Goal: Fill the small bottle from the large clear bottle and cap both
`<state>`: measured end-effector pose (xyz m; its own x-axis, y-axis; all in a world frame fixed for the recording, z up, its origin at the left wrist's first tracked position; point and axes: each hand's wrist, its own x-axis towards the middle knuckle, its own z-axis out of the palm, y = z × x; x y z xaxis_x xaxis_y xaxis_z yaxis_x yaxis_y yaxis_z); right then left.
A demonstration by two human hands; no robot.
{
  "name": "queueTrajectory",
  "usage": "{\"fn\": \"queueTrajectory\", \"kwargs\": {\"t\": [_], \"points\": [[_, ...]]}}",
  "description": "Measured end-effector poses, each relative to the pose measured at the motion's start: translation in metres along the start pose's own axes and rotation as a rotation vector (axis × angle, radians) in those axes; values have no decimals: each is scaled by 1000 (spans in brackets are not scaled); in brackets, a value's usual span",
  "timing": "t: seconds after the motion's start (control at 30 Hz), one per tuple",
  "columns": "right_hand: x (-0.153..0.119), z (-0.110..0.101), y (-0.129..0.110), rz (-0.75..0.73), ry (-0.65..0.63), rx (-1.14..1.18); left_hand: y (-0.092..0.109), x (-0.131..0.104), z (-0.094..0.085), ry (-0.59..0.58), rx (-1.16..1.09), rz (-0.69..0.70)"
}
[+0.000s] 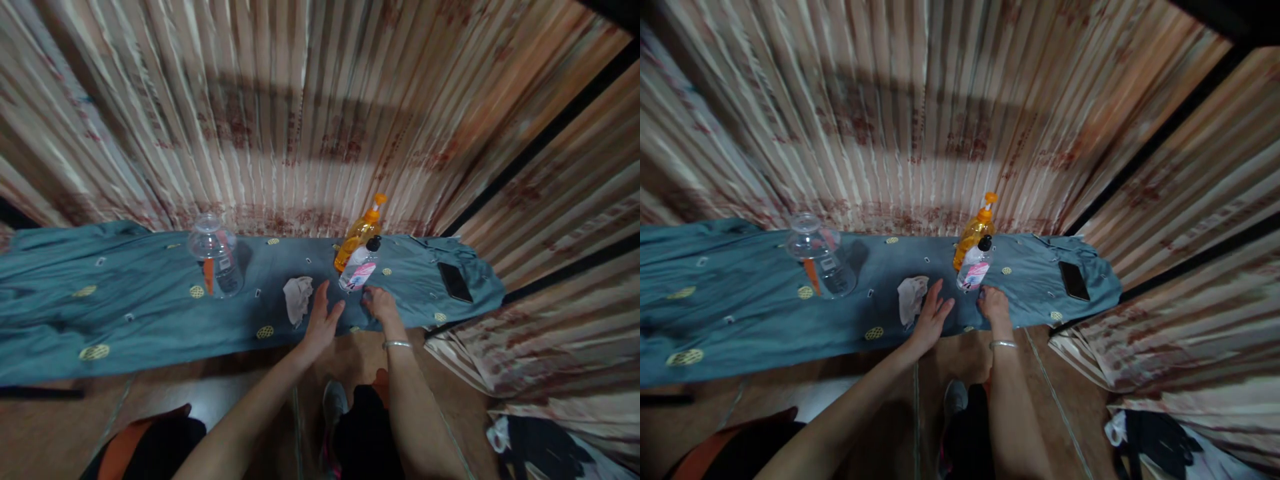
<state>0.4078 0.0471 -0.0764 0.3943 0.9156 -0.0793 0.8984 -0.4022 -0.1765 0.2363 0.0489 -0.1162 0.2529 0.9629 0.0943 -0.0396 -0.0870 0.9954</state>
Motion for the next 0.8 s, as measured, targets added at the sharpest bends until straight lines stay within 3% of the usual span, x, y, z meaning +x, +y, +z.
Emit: {"fn": "queueTrajectory", "kwargs": {"t": [0.2, 0.4, 0.63, 0.7, 0.8], "points": [[-10, -12, -3, -9, -46, 14, 17, -35, -40, 58, 63, 79], [-21, -24, -22, -114, -168, 158, 28, -53, -80, 151, 175, 168], [-31, -29, -83, -357, -230, 368, 38, -51, -128, 346, 286, 258], [-34, -24, -105, -420, -199, 451, 39, -43, -150, 435, 333, 282], [-36, -18, -141, -515, -103, 750, 37, -23, -183, 554, 295, 282]]}}
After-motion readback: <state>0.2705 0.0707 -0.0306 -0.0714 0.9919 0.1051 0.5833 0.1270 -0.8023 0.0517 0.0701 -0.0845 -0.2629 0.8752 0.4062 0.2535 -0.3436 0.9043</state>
